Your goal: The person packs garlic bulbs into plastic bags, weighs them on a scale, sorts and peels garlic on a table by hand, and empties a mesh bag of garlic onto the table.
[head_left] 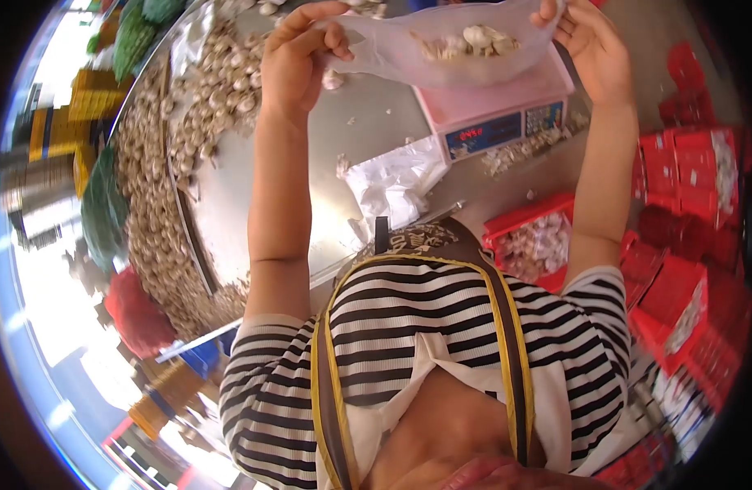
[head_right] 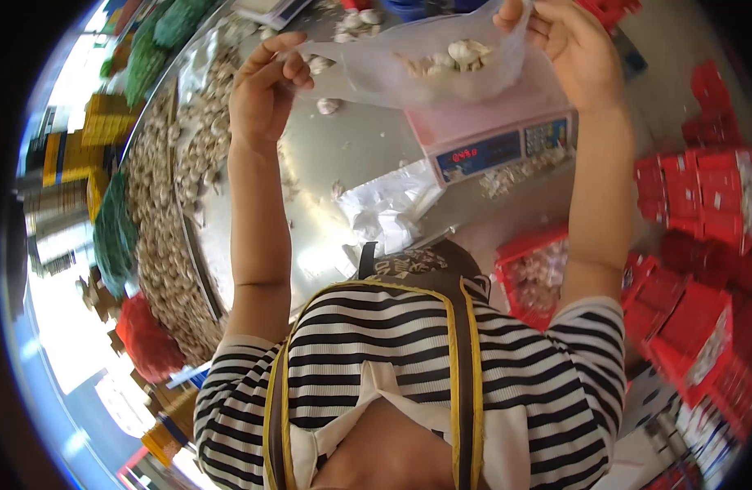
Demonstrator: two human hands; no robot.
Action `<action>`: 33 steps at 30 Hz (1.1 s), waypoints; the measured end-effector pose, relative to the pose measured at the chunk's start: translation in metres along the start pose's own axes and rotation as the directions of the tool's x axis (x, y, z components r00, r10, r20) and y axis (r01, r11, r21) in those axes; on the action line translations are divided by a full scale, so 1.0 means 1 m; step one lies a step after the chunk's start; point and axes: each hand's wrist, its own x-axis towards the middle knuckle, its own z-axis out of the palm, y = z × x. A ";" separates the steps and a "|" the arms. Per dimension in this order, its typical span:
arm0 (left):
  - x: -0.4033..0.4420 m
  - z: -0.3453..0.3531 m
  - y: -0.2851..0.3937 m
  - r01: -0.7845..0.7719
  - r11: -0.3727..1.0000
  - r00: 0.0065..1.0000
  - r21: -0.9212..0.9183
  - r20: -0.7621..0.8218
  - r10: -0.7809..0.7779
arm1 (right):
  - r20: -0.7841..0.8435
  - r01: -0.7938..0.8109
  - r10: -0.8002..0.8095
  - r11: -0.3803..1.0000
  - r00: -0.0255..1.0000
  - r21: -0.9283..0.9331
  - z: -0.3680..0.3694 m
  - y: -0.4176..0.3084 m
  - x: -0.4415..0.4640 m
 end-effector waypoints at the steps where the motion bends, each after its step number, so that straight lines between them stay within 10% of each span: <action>1: -0.006 -0.005 0.013 0.023 0.938 0.991 -0.345 0.131 0.024 | 0.044 -0.061 0.060 0.998 0.997 0.008 0.025 -0.008 0.002; 5: -0.052 0.027 0.050 -0.162 0.986 0.984 -0.028 0.068 0.164 | 0.250 -0.109 0.135 0.988 0.959 -0.114 0.082 0.028 0.007; 9: -0.096 0.026 0.023 -0.243 0.622 0.961 0.745 0.097 0.259 | 0.457 -0.378 0.383 0.920 0.803 -0.107 0.135 0.100 -0.018; 11: -0.120 -0.006 0.007 0.068 0.718 0.993 0.693 0.024 -0.117 | 0.548 -0.529 0.570 0.810 0.612 -0.252 0.147 0.173 -0.033; 14: -0.148 -0.044 0.007 0.072 0.716 0.973 0.694 0.109 -0.204 | 0.705 -0.662 0.618 0.694 0.347 -0.282 0.169 0.189 -0.040; 18: -0.184 -0.072 0.026 0.335 0.665 0.905 0.667 -0.034 -0.423 | 0.683 -0.595 0.655 0.702 0.323 -0.392 0.170 0.237 -0.029; 21: -0.226 -0.110 -0.026 0.396 0.567 0.915 0.722 -0.260 -0.307 | 0.263 -0.901 0.892 0.271 0.367 0.338 0.138 0.310 -0.028; 23: -0.242 -0.117 -0.030 0.276 0.865 0.960 0.419 -0.156 -0.231 | 0.348 -0.850 0.835 0.238 0.426 0.470 0.151 0.313 -0.030; 27: -0.260 -0.126 -0.038 0.627 0.747 0.777 0.221 -0.249 -0.578 | 0.233 -0.729 0.845 0.239 0.482 0.642 0.160 0.324 -0.044; 29: -0.264 -0.128 -0.039 0.623 0.684 0.782 0.379 -0.321 -0.535 | 0.239 -0.715 0.852 0.202 0.465 0.669 0.172 0.314 -0.041; 31: -0.276 -0.129 -0.035 0.637 0.682 0.770 0.358 -0.322 -0.550 | 0.765 -0.899 0.539 -0.032 0.353 0.437 0.195 0.272 -0.044; 33: -0.278 -0.133 -0.024 0.166 0.877 0.980 0.450 0.020 -0.196 | 0.591 -0.855 0.678 0.112 0.438 0.506 0.182 0.286 -0.041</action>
